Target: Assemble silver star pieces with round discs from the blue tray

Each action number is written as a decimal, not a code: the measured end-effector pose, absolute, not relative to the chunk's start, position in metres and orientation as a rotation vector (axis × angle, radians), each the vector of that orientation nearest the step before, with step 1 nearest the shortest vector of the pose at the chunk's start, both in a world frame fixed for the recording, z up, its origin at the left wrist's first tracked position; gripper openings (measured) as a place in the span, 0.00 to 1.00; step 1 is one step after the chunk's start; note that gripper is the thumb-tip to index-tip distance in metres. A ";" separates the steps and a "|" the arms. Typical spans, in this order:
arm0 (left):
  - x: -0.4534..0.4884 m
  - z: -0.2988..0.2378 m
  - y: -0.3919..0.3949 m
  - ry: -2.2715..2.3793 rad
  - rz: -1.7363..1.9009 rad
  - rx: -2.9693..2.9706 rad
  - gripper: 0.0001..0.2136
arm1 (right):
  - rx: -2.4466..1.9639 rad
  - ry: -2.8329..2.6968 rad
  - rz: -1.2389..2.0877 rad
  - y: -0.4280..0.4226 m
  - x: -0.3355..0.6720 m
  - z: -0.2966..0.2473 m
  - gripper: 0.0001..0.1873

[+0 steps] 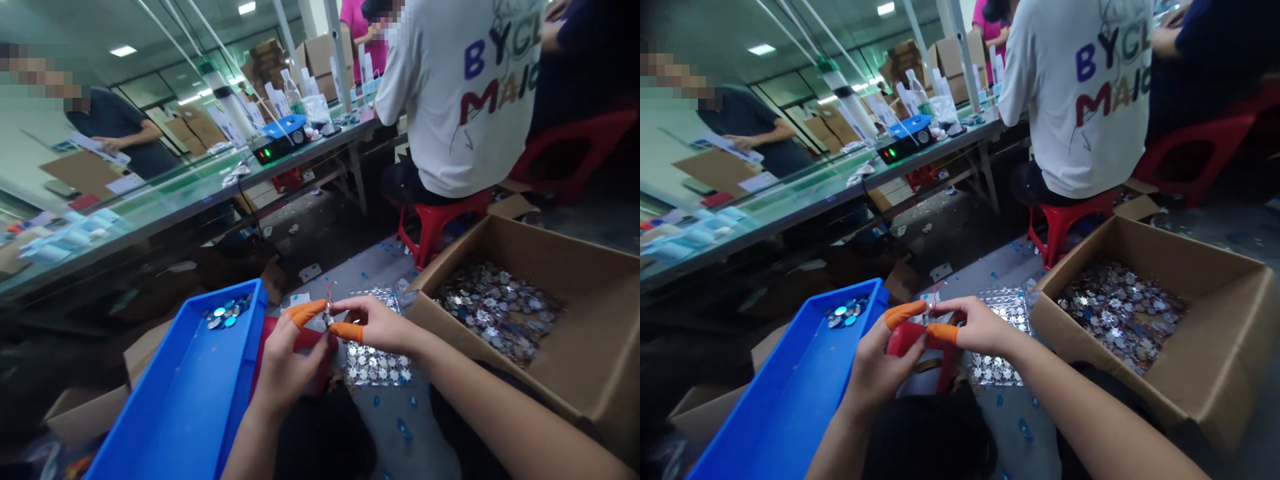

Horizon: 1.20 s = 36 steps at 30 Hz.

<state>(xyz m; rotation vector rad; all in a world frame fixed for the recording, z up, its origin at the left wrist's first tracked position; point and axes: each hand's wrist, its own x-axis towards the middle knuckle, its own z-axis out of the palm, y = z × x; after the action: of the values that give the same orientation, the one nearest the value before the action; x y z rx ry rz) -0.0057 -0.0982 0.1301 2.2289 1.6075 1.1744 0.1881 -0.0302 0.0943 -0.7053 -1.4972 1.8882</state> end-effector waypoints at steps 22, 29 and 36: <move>0.019 0.068 -0.045 1.135 1.606 2.037 0.11 | -0.693 -1.354 1.978 -0.020 0.210 0.087 0.25; 0.022 0.056 -0.037 1.242 1.606 1.536 0.10 | -0.930 -1.485 1.386 -0.021 0.194 0.077 0.28; 0.018 0.059 -0.045 1.378 1.577 1.469 0.06 | -1.066 -1.740 0.867 -0.019 0.191 0.068 0.31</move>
<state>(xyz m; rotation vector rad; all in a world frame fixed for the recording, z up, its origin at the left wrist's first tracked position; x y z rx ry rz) 0.0175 -0.0446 0.0592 1.4686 1.3785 1.5766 0.1914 -0.0192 0.0680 -1.0660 -1.7397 0.8673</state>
